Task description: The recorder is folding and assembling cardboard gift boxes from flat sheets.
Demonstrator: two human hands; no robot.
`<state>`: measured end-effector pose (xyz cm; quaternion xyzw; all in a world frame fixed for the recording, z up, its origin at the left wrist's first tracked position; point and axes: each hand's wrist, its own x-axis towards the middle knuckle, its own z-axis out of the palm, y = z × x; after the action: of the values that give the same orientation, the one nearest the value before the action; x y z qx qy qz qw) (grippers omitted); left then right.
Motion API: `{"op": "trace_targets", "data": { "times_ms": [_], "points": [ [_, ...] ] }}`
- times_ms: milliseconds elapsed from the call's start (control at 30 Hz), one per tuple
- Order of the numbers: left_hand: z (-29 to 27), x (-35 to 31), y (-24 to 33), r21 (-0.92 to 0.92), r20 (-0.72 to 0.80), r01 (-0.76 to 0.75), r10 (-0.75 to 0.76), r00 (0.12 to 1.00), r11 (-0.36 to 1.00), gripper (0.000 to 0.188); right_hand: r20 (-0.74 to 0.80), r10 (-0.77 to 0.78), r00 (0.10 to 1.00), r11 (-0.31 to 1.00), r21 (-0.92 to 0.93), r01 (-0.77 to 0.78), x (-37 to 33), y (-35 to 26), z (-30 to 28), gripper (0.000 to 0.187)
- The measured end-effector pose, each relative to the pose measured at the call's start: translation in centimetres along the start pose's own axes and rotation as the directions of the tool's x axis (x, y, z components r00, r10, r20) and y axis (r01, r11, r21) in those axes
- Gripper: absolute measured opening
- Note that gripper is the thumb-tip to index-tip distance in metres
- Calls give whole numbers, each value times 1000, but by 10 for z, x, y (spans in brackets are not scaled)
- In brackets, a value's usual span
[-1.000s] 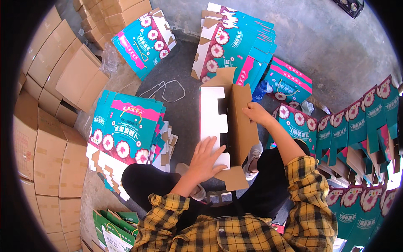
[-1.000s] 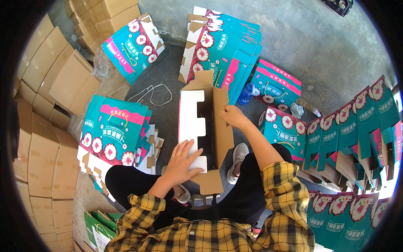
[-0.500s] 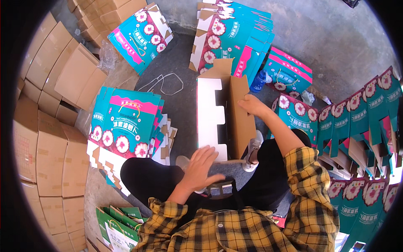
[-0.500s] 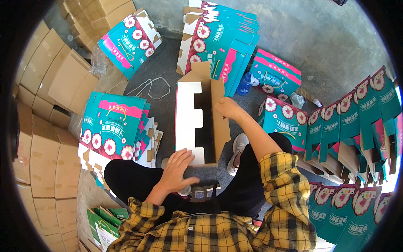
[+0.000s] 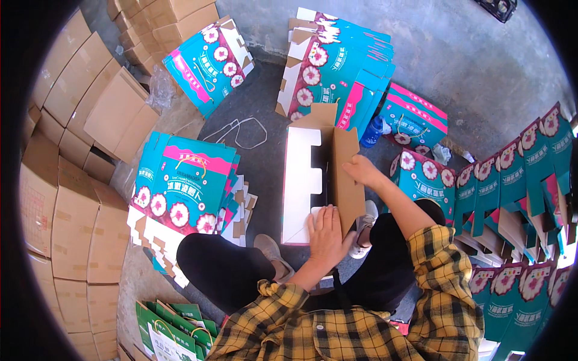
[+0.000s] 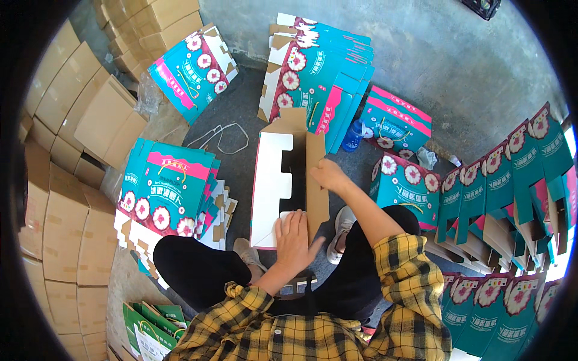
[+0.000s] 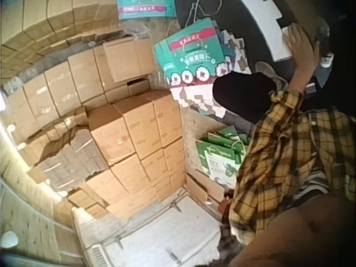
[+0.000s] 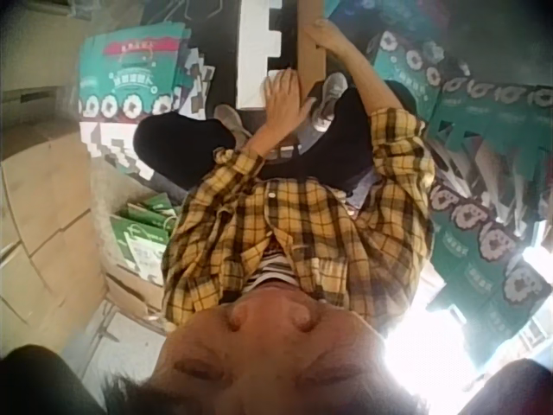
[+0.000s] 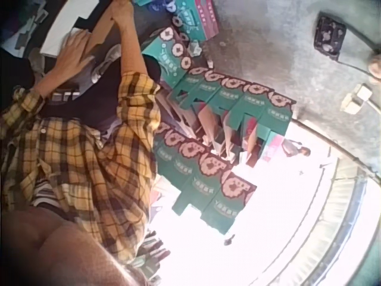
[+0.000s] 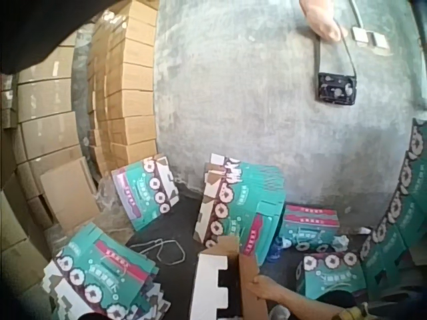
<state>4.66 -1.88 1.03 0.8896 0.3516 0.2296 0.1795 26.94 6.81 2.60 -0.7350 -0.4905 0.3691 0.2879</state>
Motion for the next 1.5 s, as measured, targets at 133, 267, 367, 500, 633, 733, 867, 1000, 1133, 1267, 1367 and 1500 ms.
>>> {"op": "trace_targets", "data": {
  "times_ms": [133, 267, 367, 500, 633, 733, 867, 1000, 1133, 1267, 1367, 1500],
  "points": [
    [-5, -2, -10, 76, 13, -13, 12, 1000, 997, 56, 71, 43, 997, 989, 136, -53, -15, -9, -19, 45],
    [-31, -33, -49, 49, 34, -143, 141, 989, 989, 49, -308, 128, 943, 903, 430, 18, -25, -22, -59, 79],
    [-57, -42, -77, 38, 94, -240, 236, 967, 970, 46, -253, 133, 958, 912, 409, -19, -23, -15, -58, 80],
    [-81, -38, -98, 61, 122, -180, 171, 978, 982, 37, 123, 8, 992, 1000, 11, -9, -21, -12, -48, 81],
    [-78, -33, -88, -302, 20, 368, -380, 925, 879, 30, 235, 9, 972, 1000, 21, -14, -17, -21, -49, 80],
    [-56, -28, -85, -278, -185, 386, -443, 877, 880, 45, 205, -49, 978, 998, -30, 57, -24, -28, -39, 81],
    [-52, -26, -88, -29, -372, 261, -253, 893, 965, 57, 128, -346, 930, 799, -479, 363, -38, -32, -22, 81],
    [-55, -28, -81, 254, -86, 106, -87, 993, 961, 59, 307, -599, 739, 456, -628, 631, -44, -25, -3, 74],
    [-51, -28, -87, 213, -1, 35, -36, 999, 976, 62, 359, -539, 762, 409, -679, 610, -38, -19, 10, 70],
    [-47, -28, -93, 146, 63, 33, -42, 997, 989, 58, 431, -390, 813, 427, -698, 575, -33, -16, 13, 66],
    [-50, -27, -92, 114, 88, 26, -36, 996, 993, 55, 455, -318, 832, 435, -709, 555, -32, -24, 12, 63],
    [-47, -28, -92, 134, 76, 27, -38, 996, 991, 55, 489, -261, 832, 446, -704, 553, -29, -26, 13, 61]
  ]
}}
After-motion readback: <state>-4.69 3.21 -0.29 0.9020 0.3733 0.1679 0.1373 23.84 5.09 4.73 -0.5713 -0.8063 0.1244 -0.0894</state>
